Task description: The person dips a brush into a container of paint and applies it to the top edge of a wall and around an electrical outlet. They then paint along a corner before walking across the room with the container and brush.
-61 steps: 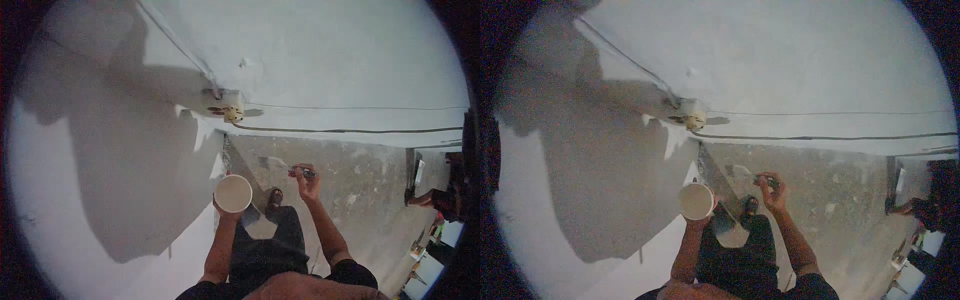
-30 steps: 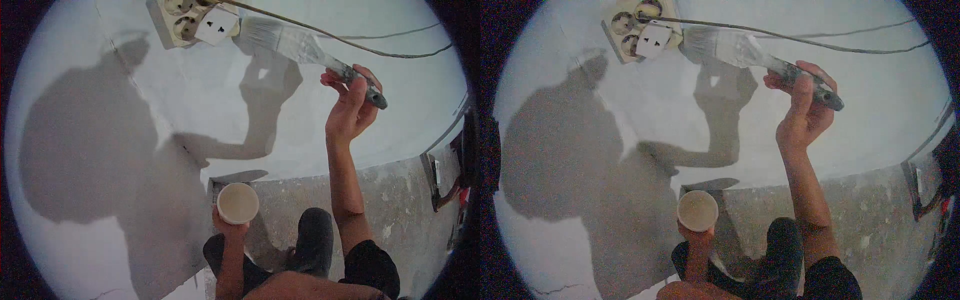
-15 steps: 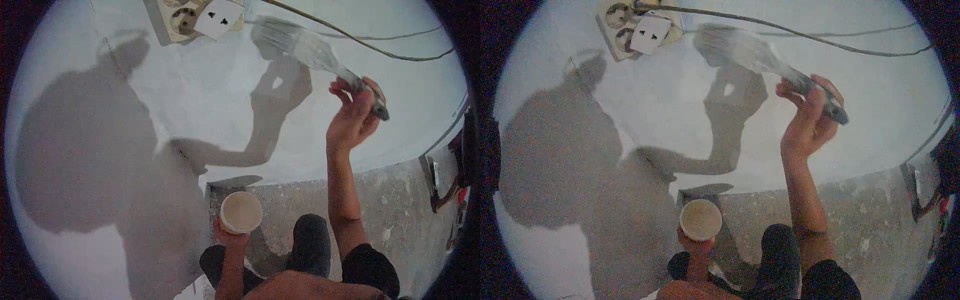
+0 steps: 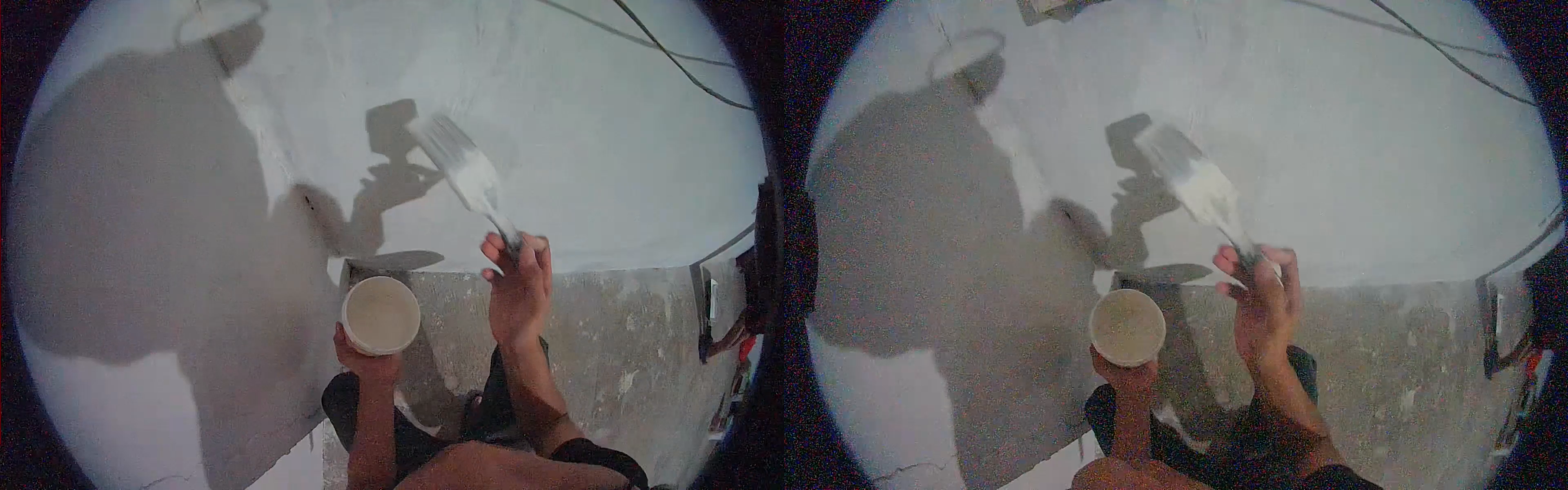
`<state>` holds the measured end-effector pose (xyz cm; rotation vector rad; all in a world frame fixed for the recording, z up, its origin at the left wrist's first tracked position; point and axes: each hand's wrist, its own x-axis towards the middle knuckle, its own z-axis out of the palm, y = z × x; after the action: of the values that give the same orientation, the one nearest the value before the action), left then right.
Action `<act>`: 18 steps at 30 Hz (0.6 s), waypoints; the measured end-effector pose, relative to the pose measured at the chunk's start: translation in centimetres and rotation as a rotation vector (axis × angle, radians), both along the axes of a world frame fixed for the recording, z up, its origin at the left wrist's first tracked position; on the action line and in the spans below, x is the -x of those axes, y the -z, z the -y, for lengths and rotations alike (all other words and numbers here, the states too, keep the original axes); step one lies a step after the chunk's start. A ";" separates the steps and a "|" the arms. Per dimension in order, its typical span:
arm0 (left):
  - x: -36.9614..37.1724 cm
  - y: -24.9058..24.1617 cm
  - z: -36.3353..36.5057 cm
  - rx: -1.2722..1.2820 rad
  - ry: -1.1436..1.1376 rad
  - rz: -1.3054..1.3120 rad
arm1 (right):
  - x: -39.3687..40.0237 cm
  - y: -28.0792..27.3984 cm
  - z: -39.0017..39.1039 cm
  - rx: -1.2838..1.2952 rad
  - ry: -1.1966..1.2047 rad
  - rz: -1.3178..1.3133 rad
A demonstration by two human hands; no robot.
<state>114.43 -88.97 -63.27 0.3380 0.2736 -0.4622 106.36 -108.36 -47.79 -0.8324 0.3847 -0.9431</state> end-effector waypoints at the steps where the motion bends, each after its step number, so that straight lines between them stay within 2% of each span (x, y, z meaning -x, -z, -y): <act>1: -0.4 0.0 -0.2 0.002 0.004 -0.001 | -1.2 -1.0 0.0 0.136 -0.035 0.009; 3: -0.2 -0.4 -0.4 0.199 0.042 0.021 | -2.4 -3.1 0.8 0.428 -0.080 0.038; 4: -0.2 -0.6 -0.3 0.200 0.041 0.022 | -3.2 -3.8 1.1 0.429 -0.080 0.039; 6: -0.1 -1.2 0.0 -0.035 -0.012 -0.034 | -4.9 -5.2 1.4 0.659 0.016 0.033; 9: -0.4 -1.2 0.2 0.054 0.054 -0.012 | -7.6 -7.4 2.5 0.739 0.080 0.053; 13: -1.1 -0.2 0.5 0.046 0.044 0.098 | -9.6 -9.9 2.8 0.737 0.057 0.131; 18: -0.5 0.7 -0.2 0.082 0.050 0.010 | -8.7 -9.3 3.1 0.727 0.144 0.147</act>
<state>114.94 -88.73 -63.92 0.2672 0.2363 -0.5192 115.07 -111.49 -38.46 -1.3939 -0.0445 -1.2948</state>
